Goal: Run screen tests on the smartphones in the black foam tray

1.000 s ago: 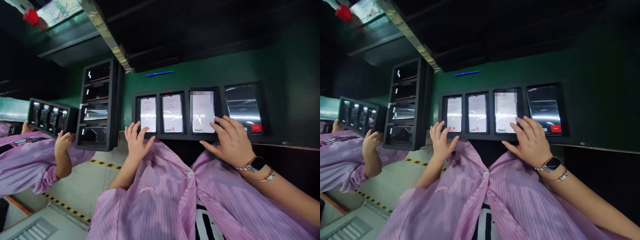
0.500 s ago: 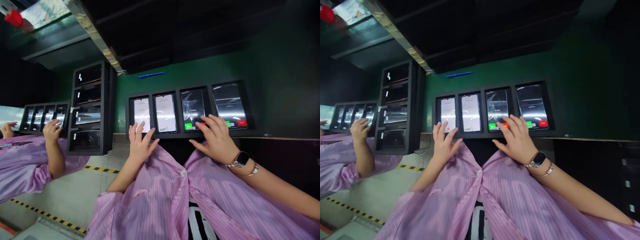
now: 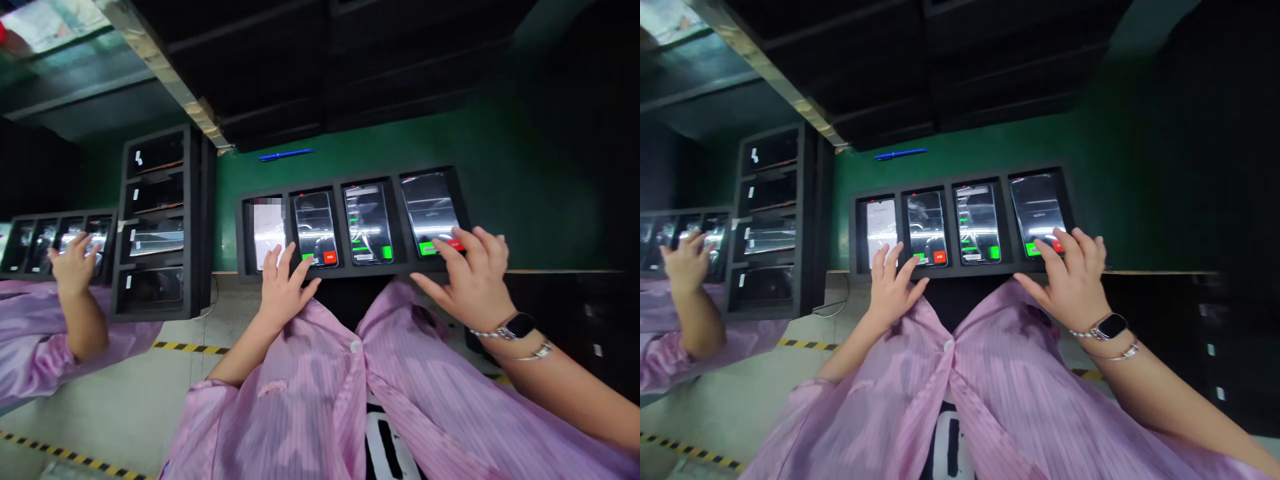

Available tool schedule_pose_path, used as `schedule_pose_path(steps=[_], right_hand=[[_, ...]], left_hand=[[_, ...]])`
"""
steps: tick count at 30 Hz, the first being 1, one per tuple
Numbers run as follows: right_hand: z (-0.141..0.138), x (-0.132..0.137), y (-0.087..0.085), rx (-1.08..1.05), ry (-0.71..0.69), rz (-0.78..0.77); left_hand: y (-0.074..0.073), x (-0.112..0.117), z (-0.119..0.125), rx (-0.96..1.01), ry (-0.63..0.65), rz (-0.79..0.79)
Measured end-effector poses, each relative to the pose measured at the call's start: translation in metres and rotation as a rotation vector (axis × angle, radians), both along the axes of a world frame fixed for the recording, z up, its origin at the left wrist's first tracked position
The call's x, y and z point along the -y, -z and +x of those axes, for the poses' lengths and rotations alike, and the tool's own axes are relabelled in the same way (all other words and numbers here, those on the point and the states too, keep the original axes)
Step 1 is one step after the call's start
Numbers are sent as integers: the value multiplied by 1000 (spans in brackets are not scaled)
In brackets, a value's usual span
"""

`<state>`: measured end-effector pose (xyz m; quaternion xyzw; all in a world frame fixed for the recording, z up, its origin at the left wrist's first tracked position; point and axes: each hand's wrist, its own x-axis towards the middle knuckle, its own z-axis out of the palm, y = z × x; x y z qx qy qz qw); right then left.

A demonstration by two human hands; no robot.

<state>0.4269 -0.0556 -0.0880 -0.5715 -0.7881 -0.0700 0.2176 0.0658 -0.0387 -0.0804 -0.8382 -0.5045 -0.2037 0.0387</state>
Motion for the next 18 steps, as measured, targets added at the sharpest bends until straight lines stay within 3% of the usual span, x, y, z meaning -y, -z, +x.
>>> schedule_pose_path(steps=[5, 9, 13, 18], right_hand=[[6, 3, 8, -52, -35, 33], [0, 3, 4, -137, -28, -63], [-4, 0, 5, -199, -47, -54], [-3, -5, 0, -142, -77, -71]], left_hand=[[-6, 7, -11, 46, -28, -12], [-4, 16, -50, 135, -137, 99], [2, 23, -80, 12, -259, 8], [-9, 18, -78, 2, -264, -17]])
